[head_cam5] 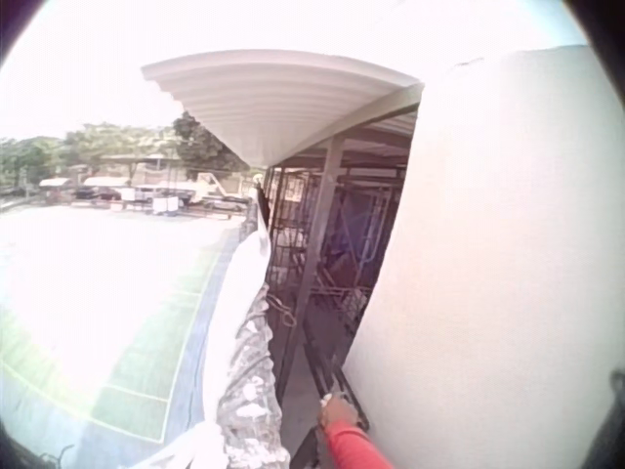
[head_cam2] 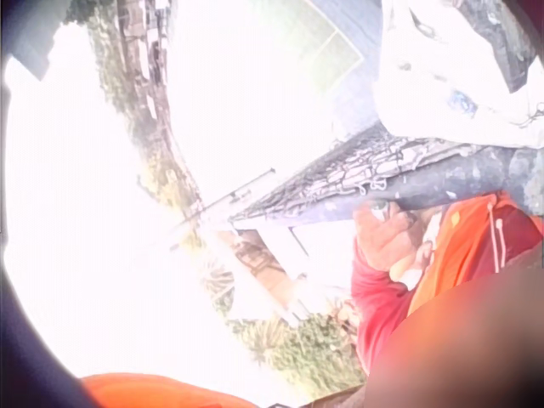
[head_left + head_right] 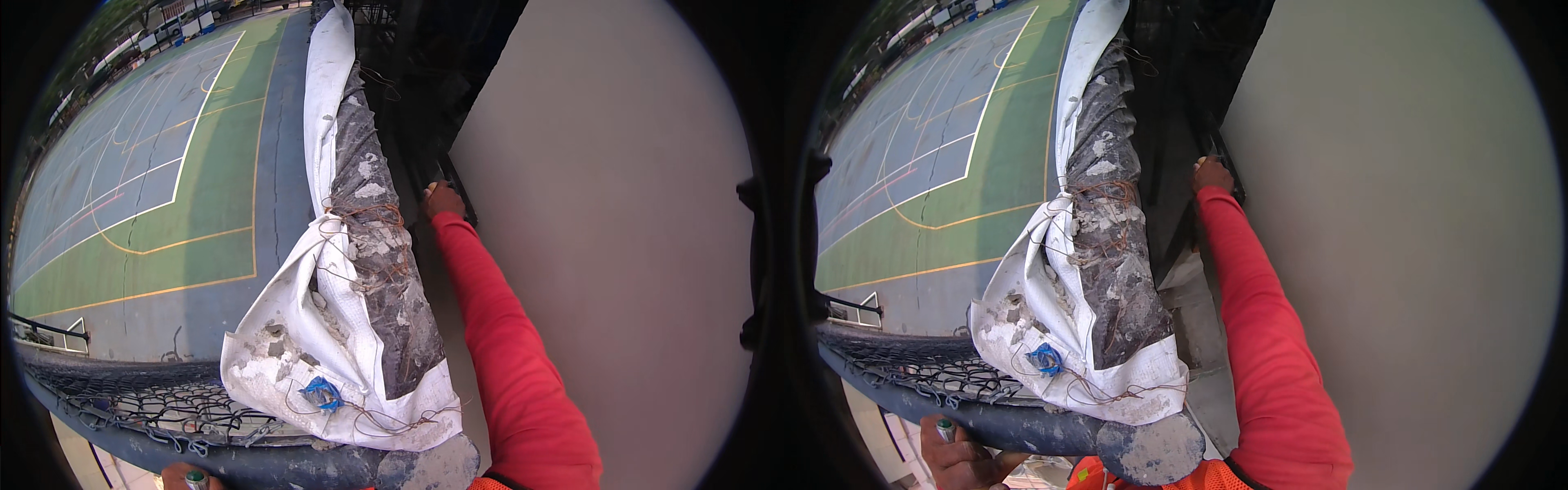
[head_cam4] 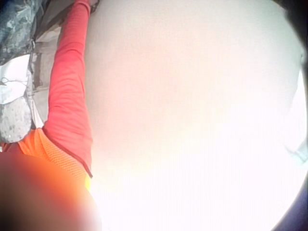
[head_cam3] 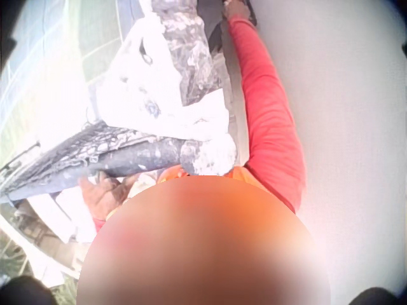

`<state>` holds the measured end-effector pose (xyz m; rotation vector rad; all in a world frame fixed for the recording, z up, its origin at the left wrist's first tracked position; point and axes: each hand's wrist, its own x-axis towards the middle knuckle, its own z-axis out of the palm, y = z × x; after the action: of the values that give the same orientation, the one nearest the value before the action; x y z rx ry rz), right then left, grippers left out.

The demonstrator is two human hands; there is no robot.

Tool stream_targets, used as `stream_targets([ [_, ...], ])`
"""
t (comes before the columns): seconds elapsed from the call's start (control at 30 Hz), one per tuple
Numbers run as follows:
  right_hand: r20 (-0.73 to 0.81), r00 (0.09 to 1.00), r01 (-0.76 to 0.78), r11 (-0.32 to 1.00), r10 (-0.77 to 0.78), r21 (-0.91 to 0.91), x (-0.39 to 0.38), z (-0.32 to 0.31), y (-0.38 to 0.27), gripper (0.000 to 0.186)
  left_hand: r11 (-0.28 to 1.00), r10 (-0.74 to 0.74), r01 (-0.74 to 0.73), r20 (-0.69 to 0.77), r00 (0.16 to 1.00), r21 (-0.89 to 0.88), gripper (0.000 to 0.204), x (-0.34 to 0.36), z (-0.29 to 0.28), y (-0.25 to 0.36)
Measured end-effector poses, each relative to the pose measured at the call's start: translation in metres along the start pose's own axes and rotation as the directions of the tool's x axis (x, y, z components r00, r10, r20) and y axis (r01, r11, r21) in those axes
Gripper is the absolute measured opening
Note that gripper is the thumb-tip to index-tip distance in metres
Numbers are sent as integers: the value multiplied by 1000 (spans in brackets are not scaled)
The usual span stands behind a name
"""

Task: The person applies plaster to a wall using a trowel and a brush while standing on scaffolding. They repeatedly scoop plaster from a bucket, spread it on the wall, and smooth the surface.

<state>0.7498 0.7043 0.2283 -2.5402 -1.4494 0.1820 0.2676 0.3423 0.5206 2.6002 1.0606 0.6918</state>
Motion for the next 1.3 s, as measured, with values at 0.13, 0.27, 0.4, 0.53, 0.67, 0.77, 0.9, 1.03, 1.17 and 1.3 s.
stream_targets([
  [0.13, -13, 999, -35, 999, 35, -2, 8, -3, 1, 42, 999, 2, -1, 31, 1000, -48, 22, -1, -2, -4],
  [0.27, -15, 999, -44, 999, 44, -7, 11, -14, 3, 43, 999, -3, 5, 42, 999, -51, 20, -1, -1, -4],
  [0.4, -51, 997, -54, 998, 53, -20, 13, -30, -4, 43, 999, -6, 8, 56, 998, -42, 19, -5, -3, -3],
  [0.53, -99, 995, -33, 999, 29, -38, 16, -60, -12, 48, 997, 12, -8, 50, 999, -77, 16, -5, -4, -6],
  [0.67, -150, 988, -44, 996, 32, -75, 15, -101, -29, 46, 985, 100, -105, -49, 994, -134, 13, 2, -4, -14],
  [0.77, -187, 982, -35, 996, 19, -81, 13, -139, -41, 45, 965, 214, -232, -139, 967, -122, 15, 10, -1, -22],
  [0.9, -284, 959, -23, 995, -6, -100, 10, -188, -56, 46, 946, 282, -309, -215, 935, -102, 18, 15, 2, -26],
  [1.03, -387, 921, 6, 995, -42, -96, 14, -240, -68, 49, 937, 294, -328, -237, 926, -120, 20, 14, 3, -28],
  [1.17, -455, 889, 0, 994, -50, -109, 23, -290, -77, 51, 931, 302, -341, -251, 920, -128, 20, 14, 4, -29],
  [1.3, -514, 856, -6, 992, -61, -128, 25, -342, -79, 55, 922, 300, -351, -276, 913, -161, 21, 13, 5, -30],
])
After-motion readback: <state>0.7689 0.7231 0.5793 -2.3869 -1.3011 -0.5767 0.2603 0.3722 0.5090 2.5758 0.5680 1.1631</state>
